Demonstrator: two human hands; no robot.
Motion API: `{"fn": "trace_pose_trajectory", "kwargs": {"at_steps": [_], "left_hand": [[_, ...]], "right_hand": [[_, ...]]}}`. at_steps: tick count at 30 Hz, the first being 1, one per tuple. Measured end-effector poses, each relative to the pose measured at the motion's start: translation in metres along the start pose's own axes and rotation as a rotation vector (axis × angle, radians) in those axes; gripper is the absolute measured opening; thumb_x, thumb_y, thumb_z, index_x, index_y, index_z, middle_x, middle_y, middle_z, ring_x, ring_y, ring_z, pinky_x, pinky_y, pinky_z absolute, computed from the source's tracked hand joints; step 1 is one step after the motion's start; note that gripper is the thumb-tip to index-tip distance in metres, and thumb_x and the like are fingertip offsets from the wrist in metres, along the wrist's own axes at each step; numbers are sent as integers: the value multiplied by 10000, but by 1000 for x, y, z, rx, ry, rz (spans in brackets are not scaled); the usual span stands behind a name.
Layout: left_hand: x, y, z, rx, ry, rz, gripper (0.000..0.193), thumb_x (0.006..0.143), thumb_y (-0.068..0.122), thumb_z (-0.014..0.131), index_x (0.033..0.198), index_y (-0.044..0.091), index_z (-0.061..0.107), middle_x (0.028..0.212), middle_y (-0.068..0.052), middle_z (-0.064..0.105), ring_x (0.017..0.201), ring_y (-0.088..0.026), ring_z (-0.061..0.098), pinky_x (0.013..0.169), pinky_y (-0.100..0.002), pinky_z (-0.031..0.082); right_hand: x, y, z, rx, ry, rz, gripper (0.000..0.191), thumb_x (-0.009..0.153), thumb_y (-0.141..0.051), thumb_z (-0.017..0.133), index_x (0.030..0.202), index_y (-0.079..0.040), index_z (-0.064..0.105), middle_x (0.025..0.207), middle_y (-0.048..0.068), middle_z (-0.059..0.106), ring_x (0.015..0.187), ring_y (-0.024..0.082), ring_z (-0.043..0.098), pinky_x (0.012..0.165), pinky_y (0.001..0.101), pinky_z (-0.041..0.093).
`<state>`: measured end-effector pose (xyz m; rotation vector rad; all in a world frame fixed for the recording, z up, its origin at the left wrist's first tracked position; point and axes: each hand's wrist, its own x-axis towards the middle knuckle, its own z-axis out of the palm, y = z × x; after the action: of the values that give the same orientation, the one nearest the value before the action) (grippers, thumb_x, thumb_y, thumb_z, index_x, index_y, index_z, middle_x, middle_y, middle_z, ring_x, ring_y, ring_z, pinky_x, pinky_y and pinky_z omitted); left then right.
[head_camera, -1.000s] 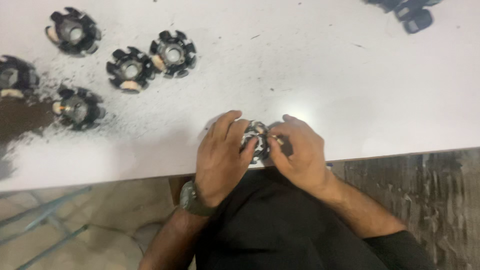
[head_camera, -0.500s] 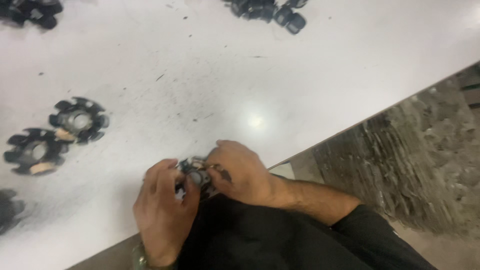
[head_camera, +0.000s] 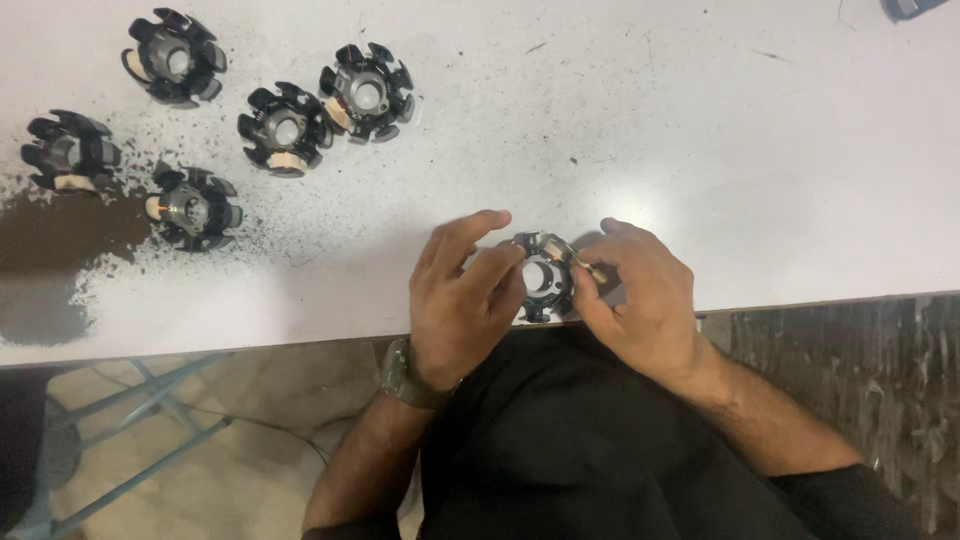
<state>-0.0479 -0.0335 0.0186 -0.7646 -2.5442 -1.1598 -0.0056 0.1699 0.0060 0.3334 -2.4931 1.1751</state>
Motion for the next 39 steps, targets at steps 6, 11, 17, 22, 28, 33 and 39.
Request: {"fn": "trace_pose_trajectory", "kwargs": {"at_steps": [6, 11, 17, 22, 28, 33, 39], "left_hand": [[4, 3, 0, 110, -93, 168, 169, 815, 32, 754, 933, 73, 641, 1222, -71, 599, 1173, -288, 640, 918, -452, 560], [1, 8, 2, 19, -167, 84, 165, 851, 39, 746, 979, 55, 643, 1216, -97, 632, 1109, -287, 657, 900, -435, 563], [-3, 6, 2, -66, -103, -91, 183, 875, 9, 735, 1029, 53, 647, 1217, -73, 666, 1058, -253, 692, 852, -383, 596], [-5, 4, 1, 12, -130, 15, 225, 809, 8, 750, 995, 54, 633, 1215, -95, 629, 1062, -288, 662, 830, -406, 573], [-3, 6, 2, -63, -90, -34, 244, 813, 2, 755, 1028, 61, 656, 1234, -75, 632, 1024, -258, 672, 816, -392, 569], [4, 1, 3, -114, -104, -32, 218, 818, 4, 773, 987, 69, 652, 1249, -76, 637, 940, -222, 674, 779, -378, 552], [3, 3, -3, -19, -114, 22, 207, 793, 8, 759, 965, 68, 659, 1226, -74, 629, 1030, -272, 667, 801, -392, 558]], "right_hand": [[1, 0, -1, -14, -12, -19, 199, 867, 0, 757, 1025, -30, 639, 965, 104, 702, 899, 310, 711, 1052, 481, 579], [2, 2, -1, -14, -23, -21, 204, 878, -7, 751, 1041, -33, 632, 969, 98, 705, 893, 296, 711, 1056, 487, 580], [-1, 2, -2, -8, -30, -25, 217, 877, -10, 748, 1054, -36, 626, 982, 101, 708, 909, 298, 717, 1061, 488, 576], [-1, 2, -1, 2, -26, -19, 219, 888, -12, 754, 1062, -31, 621, 987, 103, 705, 919, 292, 718, 1059, 476, 584], [-1, 3, -2, 10, -34, -27, 221, 897, -11, 752, 1070, -23, 616, 1012, 104, 717, 934, 294, 721, 1060, 479, 578], [0, 3, -2, -10, -51, -20, 219, 897, -15, 758, 1065, -29, 618, 1006, 99, 715, 924, 284, 721, 1066, 488, 579], [0, 2, -3, 11, -27, -35, 224, 898, -15, 758, 1069, -24, 614, 1005, 103, 709, 933, 306, 710, 1056, 488, 584]]}}
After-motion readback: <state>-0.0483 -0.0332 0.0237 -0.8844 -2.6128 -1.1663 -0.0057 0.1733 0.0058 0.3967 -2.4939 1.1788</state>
